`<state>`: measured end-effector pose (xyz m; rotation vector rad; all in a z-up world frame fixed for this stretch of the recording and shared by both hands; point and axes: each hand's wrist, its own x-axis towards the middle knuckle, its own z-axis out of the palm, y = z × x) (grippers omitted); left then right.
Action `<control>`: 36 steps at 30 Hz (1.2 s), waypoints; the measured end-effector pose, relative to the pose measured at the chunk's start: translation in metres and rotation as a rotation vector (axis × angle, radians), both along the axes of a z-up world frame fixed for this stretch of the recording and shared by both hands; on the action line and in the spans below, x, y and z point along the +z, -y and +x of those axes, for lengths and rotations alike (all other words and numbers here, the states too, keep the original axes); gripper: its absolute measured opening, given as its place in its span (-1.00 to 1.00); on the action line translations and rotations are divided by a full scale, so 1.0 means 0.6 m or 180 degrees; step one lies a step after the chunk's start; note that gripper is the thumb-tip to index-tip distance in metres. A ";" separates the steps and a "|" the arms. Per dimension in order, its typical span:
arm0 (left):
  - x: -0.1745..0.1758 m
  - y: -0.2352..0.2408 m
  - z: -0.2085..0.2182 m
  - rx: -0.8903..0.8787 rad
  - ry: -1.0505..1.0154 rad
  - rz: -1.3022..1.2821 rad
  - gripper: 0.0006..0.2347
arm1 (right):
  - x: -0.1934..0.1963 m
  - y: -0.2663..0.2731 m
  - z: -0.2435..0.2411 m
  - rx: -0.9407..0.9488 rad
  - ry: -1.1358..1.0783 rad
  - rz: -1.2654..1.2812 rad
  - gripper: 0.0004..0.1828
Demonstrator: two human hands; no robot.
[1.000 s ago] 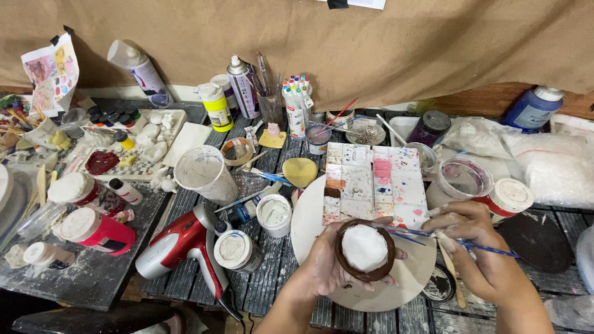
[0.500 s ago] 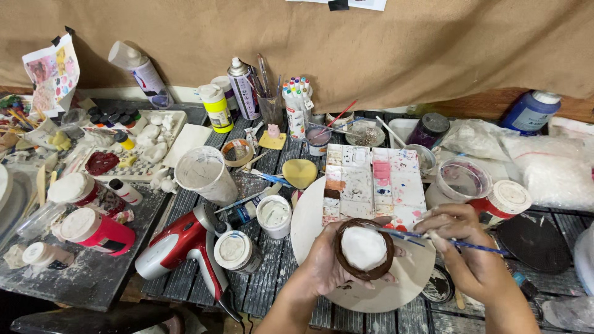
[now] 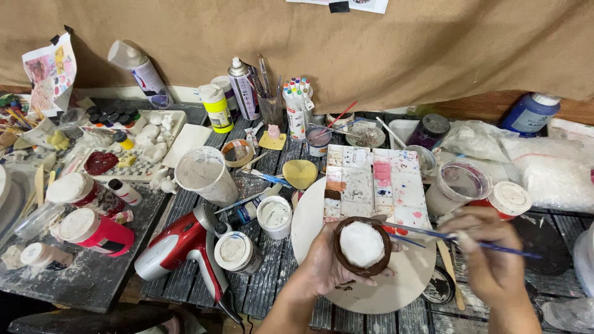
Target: The person paints the interior of a coconut shell with white paint using a brush. They repeatedly dry the painted surface with a hairdryer between applications. The workspace is cluttered with art supplies.
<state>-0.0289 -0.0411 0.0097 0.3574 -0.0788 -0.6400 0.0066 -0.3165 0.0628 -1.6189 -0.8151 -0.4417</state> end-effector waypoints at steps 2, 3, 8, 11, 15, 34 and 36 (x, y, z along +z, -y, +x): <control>0.000 -0.002 0.000 0.0013 -0.0001 -0.0021 -0.30 | -0.010 0.006 0.003 -0.0183 -0.0289 0.0524 -0.89; 0.000 -0.003 0.000 0.0019 -0.0004 -0.0032 -0.29 | -0.016 0.008 0.006 -0.0275 -0.0435 0.0786 -0.90; 0.006 -0.004 -0.006 0.0172 0.0181 0.0074 -0.33 | -0.040 0.005 0.024 -0.0037 -0.1118 0.1662 -0.78; 0.012 0.001 -0.010 0.0157 0.0185 0.0060 -0.30 | -0.048 -0.004 0.032 0.0083 -0.1320 0.1823 -0.81; 0.021 -0.002 -0.016 0.0272 0.0276 0.0195 -0.32 | -0.056 -0.008 0.037 -0.0103 -0.1625 0.2005 -0.84; -0.029 -0.040 -0.029 0.3310 -0.0127 0.1235 -0.43 | -0.043 -0.149 0.082 -0.0160 0.0276 -0.1779 -0.86; -0.030 -0.041 -0.028 0.3320 -0.0147 0.1277 -0.45 | -0.035 -0.155 0.091 -0.0124 0.0297 -0.1827 -0.86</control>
